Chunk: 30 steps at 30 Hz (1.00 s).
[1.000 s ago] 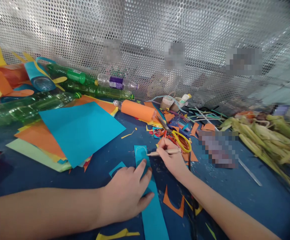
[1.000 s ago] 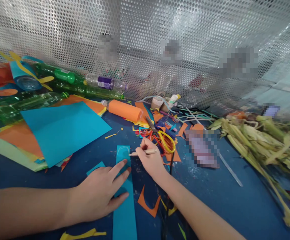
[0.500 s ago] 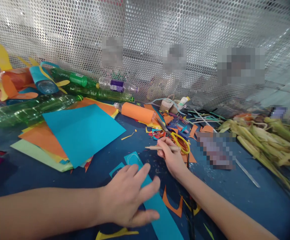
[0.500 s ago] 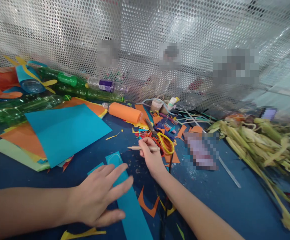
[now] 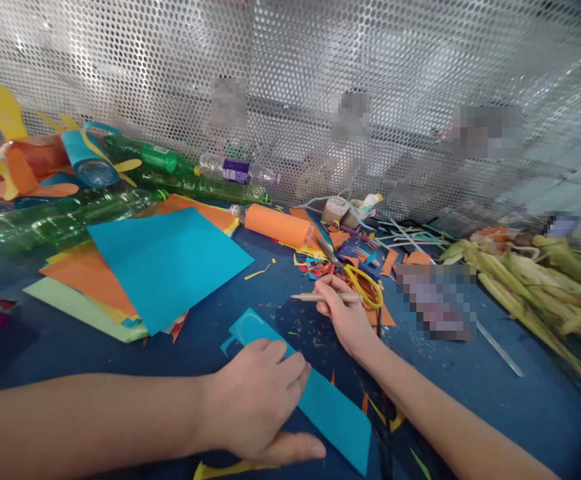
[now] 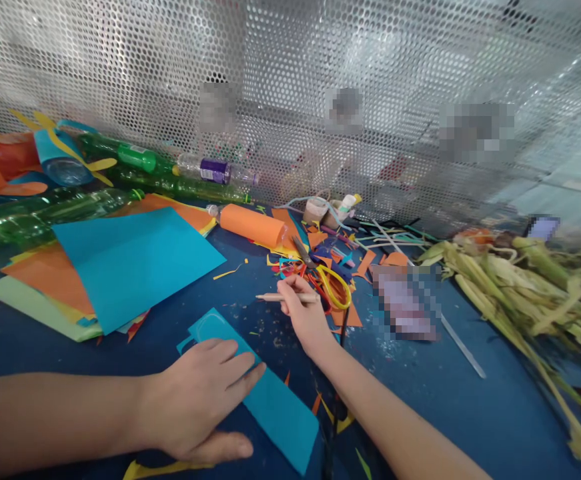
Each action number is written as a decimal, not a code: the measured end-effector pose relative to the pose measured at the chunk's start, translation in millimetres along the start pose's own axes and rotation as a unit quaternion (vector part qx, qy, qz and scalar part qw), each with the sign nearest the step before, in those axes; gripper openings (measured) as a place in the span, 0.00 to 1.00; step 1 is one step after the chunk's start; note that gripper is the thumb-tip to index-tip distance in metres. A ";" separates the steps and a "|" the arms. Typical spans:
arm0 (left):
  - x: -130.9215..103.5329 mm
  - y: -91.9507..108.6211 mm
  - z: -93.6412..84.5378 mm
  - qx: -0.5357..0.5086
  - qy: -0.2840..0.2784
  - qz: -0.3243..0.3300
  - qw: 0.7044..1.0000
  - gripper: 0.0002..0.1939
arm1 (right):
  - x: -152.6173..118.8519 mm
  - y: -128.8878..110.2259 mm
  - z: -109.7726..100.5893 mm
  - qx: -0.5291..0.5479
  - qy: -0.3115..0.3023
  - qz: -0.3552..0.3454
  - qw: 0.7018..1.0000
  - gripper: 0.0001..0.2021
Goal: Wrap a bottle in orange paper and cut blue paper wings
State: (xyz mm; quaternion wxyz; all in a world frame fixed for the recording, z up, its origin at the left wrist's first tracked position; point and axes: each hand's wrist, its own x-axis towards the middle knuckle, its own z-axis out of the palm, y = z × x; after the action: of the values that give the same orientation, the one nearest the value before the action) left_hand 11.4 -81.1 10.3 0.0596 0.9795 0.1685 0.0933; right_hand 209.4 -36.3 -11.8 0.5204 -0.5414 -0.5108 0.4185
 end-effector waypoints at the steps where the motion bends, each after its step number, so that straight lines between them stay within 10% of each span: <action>1: 0.2 1.1 -0.3 0.008 0.000 -0.011 1.000 0.37 | 0.2 0.3 0.0 0.002 0.002 0.002 1.000 0.13; 6: 1.9 -0.2 -7.7 0.045 -0.008 -0.085 0.995 0.36 | 1.8 -0.2 -0.2 0.033 0.020 0.006 0.999 0.13; 12: -0.5 -4.3 -10.8 0.005 -0.011 0.004 1.000 0.30 | 4.9 1.6 -0.4 0.059 0.052 0.008 0.997 0.13; 20: 4.5 0.5 -20.2 -0.002 -0.067 -0.101 0.993 0.35 | 5.9 -6.5 2.7 0.182 0.090 0.020 0.979 0.14; 30: 3.7 -8.3 -2.3 0.033 -0.016 -0.132 0.991 0.33 | -6.7 -15.2 4.1 -0.043 -0.062 -0.062 0.995 0.08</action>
State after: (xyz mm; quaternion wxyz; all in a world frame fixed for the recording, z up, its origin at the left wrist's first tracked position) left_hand 11.7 -71.9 11.9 0.0422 0.9515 0.2981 0.0635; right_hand 202.7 -43.3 2.3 0.4889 -0.5030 -0.5927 0.3959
